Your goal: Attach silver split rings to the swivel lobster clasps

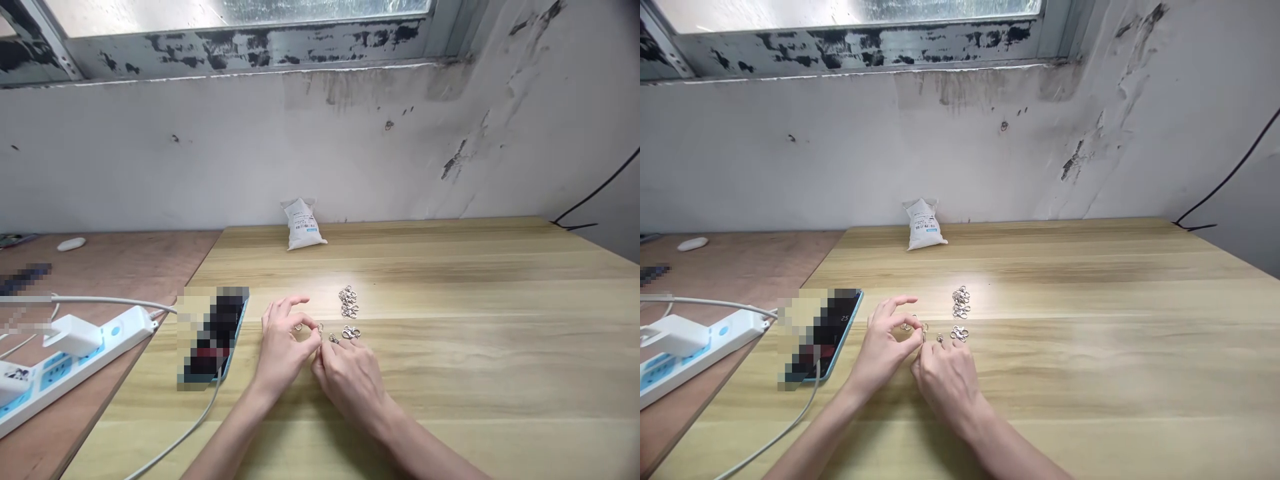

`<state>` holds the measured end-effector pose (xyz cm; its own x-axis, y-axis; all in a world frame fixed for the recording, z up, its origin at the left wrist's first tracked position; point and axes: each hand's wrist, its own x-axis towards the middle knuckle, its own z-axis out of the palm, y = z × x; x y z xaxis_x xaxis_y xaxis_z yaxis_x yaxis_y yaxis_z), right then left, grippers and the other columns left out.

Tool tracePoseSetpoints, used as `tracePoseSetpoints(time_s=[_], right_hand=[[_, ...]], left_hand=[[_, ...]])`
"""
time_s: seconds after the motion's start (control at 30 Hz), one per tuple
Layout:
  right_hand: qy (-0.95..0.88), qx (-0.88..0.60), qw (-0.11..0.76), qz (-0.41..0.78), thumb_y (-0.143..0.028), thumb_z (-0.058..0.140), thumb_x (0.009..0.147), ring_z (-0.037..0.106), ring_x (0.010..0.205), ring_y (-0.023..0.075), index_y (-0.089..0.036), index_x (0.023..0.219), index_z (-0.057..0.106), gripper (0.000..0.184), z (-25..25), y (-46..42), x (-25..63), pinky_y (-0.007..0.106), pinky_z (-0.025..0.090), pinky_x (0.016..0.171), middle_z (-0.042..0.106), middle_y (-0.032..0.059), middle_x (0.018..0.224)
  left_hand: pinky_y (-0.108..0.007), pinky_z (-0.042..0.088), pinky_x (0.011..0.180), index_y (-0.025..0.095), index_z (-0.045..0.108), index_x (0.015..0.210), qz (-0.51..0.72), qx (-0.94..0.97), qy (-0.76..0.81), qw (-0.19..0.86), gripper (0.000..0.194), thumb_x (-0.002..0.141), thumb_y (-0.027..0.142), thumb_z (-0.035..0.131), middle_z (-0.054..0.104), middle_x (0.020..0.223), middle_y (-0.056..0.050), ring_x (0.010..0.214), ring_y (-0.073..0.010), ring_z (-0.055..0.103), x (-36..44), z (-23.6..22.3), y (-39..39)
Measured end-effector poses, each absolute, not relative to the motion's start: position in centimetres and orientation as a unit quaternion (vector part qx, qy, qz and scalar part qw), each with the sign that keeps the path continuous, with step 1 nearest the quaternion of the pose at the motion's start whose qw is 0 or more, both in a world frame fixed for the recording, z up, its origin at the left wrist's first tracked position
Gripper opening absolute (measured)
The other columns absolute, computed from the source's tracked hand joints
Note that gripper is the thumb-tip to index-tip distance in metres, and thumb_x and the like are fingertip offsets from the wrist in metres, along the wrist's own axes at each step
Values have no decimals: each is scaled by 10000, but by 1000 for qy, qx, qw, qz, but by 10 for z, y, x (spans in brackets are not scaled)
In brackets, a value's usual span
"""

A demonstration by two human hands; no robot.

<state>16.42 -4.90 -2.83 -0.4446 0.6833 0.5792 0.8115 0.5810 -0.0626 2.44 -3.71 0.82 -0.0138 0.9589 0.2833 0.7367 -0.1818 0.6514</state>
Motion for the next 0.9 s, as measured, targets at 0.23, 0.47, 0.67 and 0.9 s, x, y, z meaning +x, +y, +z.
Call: tracePoseSetpoints(time_s=[0.23, 0.47, 0.67, 0.9], right_hand=[[-832, -456, 300, -99, -112, 511, 829, 538, 453, 140, -195, 591, 546, 254, -32, -49, 161, 298, 273, 567, 601, -1, 502], [-837, -451, 298, -90, -106, 510, 834, 541, 495, 121, -192, 633, 553, 223, -25, -43, 169, 283, 262, 590, 640, -9, 565], [-839, -419, 326, -119, -77, 486, 811, 502, 484, 103, -191, 586, 521, 255, -22, -34, 178, 285, 238, 576, 589, -24, 534], [-842, -405, 331, -137, -108, 500, 840, 488, 512, 105, -189, 590, 537, 265, -20, -34, 179, 284, 242, 572, 575, -16, 543]], left_hand=[[-494, 304, 1059, 260, 680, 646, 356, 652, 654, 144, 148, 707, 129, 647, 635, 1210, 19, 1173, -258, 516, 30, 8, -39], [-525, 326, 1064, 249, 692, 673, 350, 661, 641, 175, 102, 729, 174, 652, 639, 1223, -20, 1194, -277, 505, 24, 9, -35], [-503, 387, 1037, 246, 711, 678, 363, 663, 608, 242, 177, 817, 312, 624, 673, 1135, -47, 1131, -266, 563, 13, 7, -27], [-498, 378, 1039, 228, 685, 633, 349, 662, 609, 263, 230, 816, 358, 634, 684, 1092, -53, 1113, -262, 582, 7, 2, -24]])
